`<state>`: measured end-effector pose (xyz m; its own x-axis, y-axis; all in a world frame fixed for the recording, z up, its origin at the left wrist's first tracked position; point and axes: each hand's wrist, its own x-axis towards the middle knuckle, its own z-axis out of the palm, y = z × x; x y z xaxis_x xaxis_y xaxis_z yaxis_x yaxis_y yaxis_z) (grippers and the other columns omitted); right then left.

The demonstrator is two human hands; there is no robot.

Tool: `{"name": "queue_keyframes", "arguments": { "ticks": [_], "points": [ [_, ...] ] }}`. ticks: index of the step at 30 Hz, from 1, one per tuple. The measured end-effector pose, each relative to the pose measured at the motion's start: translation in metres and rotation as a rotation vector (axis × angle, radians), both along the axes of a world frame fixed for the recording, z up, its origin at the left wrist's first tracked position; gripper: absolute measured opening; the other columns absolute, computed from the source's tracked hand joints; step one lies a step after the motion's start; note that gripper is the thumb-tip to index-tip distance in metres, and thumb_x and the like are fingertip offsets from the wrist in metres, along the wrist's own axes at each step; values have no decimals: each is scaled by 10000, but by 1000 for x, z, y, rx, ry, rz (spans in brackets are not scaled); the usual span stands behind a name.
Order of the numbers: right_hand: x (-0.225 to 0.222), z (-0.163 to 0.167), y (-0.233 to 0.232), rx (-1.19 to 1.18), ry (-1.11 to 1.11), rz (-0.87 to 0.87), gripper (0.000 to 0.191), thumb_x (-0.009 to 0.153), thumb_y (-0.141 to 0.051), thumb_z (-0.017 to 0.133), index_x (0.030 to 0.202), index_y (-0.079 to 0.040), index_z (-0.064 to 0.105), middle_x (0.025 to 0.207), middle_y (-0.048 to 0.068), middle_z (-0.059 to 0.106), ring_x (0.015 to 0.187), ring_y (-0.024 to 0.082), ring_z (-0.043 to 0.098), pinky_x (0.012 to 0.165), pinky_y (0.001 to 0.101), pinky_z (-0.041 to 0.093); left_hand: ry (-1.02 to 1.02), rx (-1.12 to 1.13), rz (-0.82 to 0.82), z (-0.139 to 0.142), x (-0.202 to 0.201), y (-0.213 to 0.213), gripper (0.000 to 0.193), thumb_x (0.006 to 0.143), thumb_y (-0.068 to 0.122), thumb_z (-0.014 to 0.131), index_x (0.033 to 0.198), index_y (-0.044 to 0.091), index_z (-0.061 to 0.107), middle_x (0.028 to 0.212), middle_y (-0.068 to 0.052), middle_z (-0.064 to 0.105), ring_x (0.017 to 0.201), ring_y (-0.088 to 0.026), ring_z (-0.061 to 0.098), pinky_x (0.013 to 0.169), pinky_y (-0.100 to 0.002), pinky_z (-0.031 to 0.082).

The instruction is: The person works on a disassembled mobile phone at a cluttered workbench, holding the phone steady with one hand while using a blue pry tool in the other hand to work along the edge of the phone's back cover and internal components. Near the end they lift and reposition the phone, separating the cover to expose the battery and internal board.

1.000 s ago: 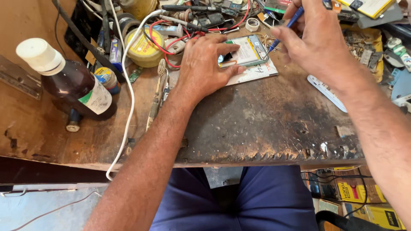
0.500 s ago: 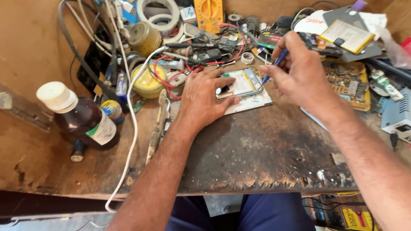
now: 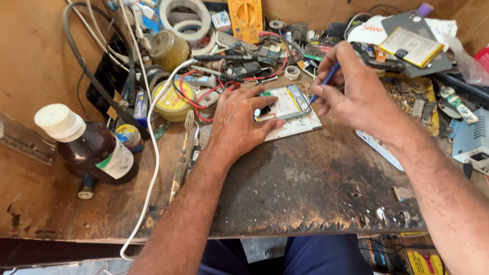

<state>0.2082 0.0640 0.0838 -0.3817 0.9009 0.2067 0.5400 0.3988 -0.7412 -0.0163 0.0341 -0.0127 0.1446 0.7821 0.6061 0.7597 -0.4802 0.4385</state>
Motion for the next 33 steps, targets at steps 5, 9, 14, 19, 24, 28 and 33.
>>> {"name": "queue_keyframes", "arguments": {
  "ticks": [5,9,14,19,24,28,33],
  "points": [
    [-4,-2,2,227,-170,-67,359,952,-120,774,1094,-29,457,795,83,669,612,136,684,513,319,536,-5,-23,0,0,1,-1,531,748,464,858,1175,156,787,1359,-157,661,1280,-305,578,1103,-510,345],
    [1,0,2,54,-52,13,223,976,-49,648,1099,-43,463,840,52,673,629,112,708,522,296,575,-26,-12,-1,-1,0,-3,509,768,470,851,1166,159,790,1356,-125,681,1283,-293,590,1126,-498,356],
    [-1,-3,1,168,-86,-34,287,963,-43,713,1087,-30,455,806,53,653,630,137,678,519,307,550,-6,-8,-5,-1,0,-1,531,744,461,862,1168,150,789,1350,-148,667,1265,-302,587,1097,-514,350],
    [-1,0,1,118,-102,-76,273,964,-57,729,1074,-37,480,759,74,659,640,158,672,530,322,554,-7,-3,-4,0,0,-1,513,747,456,865,1154,152,792,1340,-135,679,1273,-298,590,1120,-514,344],
    [-2,0,-2,56,-15,11,260,908,-15,662,1067,-43,457,847,17,674,657,119,695,540,294,582,-21,-9,-14,1,-1,-4,503,739,444,867,1141,149,798,1345,-126,682,1265,-300,589,1130,-523,326],
    [-3,-2,2,215,-134,-86,332,918,-103,777,1040,-20,480,774,99,635,608,182,667,508,351,533,-34,-18,-21,3,-1,-3,509,734,437,863,1147,148,796,1354,-132,675,1287,-297,584,1098,-495,364],
    [-2,-7,9,58,-19,19,284,903,-52,655,1088,-60,440,866,41,669,627,142,688,527,322,568,-25,-39,-3,4,-1,-4,525,720,446,870,1147,149,796,1347,-152,661,1272,-308,578,1079,-501,359]
  ]
}}
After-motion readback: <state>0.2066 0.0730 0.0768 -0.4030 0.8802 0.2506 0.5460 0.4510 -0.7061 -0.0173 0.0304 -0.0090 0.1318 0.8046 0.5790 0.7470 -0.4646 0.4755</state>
